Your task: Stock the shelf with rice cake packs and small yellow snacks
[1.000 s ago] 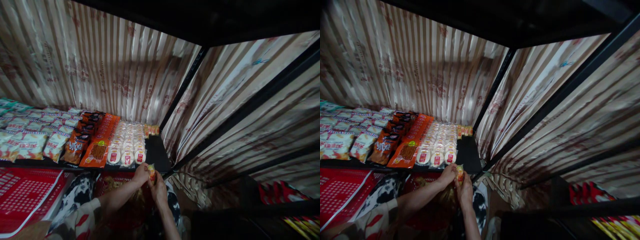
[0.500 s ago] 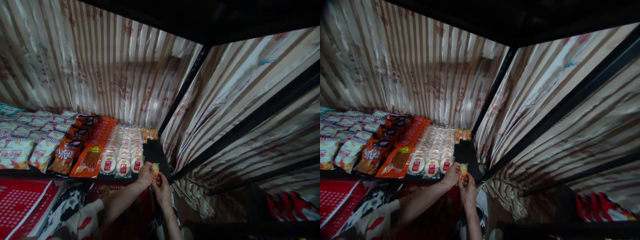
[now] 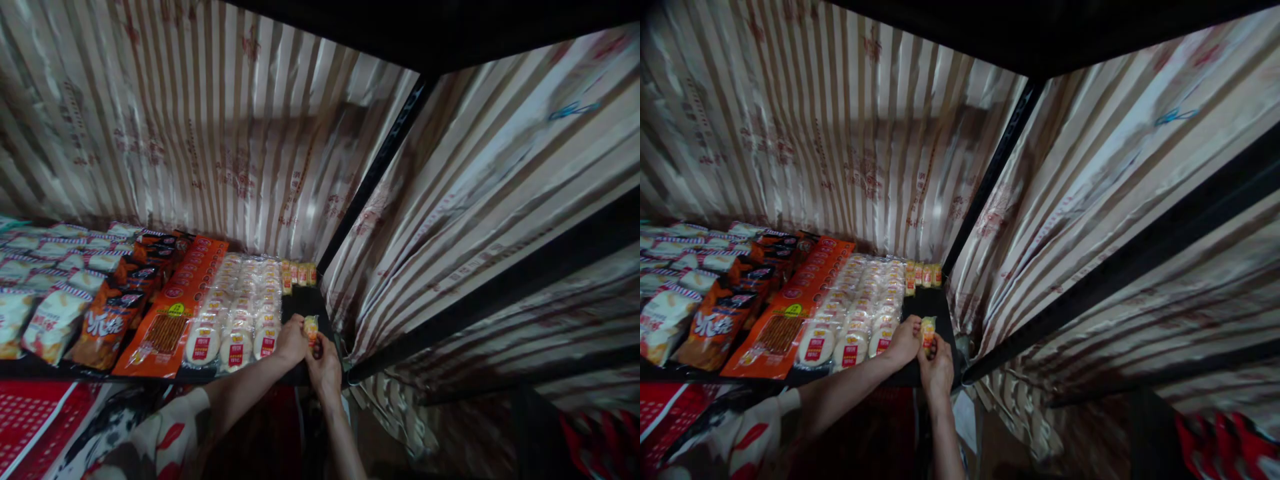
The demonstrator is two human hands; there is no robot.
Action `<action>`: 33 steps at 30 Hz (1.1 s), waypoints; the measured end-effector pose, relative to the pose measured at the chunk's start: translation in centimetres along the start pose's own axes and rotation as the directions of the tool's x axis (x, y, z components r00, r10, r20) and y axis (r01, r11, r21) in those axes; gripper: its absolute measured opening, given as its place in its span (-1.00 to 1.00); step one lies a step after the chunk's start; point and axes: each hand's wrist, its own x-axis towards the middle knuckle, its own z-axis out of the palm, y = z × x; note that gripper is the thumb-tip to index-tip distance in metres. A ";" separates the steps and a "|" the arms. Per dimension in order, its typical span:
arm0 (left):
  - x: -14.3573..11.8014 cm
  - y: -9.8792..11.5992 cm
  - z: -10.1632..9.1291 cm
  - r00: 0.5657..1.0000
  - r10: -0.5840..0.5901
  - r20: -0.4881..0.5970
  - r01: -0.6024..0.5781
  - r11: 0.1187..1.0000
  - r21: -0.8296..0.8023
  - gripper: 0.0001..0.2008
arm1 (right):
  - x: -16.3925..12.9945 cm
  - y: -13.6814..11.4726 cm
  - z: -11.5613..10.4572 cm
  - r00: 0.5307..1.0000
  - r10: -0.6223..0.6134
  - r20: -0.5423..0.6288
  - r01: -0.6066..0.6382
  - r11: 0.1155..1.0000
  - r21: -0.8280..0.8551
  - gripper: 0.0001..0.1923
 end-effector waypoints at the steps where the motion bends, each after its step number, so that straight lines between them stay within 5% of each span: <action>1: 0.2 0.3 -0.3 1.000 0.015 -0.007 -0.015 0.999 0.034 -0.68 | 0.5 0.0 0.2 1.000 0.002 -0.008 -0.002 1.000 0.006 -0.43; 7: 1.3 1.4 -2.5 0.974 0.213 0.071 -0.222 0.872 0.436 -0.63 | 3.5 0.3 1.5 0.998 0.022 -0.055 -0.023 1.000 -0.001 -0.41; 11: 2.8 1.4 -3.3 0.961 0.229 0.156 -0.276 0.757 0.593 -0.61 | 5.5 0.7 2.5 0.997 0.046 -0.067 -0.047 0.999 -0.016 -0.40; 28: 9.0 0.3 -3.0 0.944 0.280 0.173 -0.310 0.578 0.755 -0.49 | 14.5 -0.2 7.4 0.982 -0.127 -0.142 0.098 0.976 -0.195 -0.49; 33: 10.0 -0.4 -2.6 0.946 0.204 0.252 -0.323 0.521 0.790 -0.51 | 15.6 0.1 8.7 0.988 -0.111 -0.105 0.086 0.971 -0.223 -0.48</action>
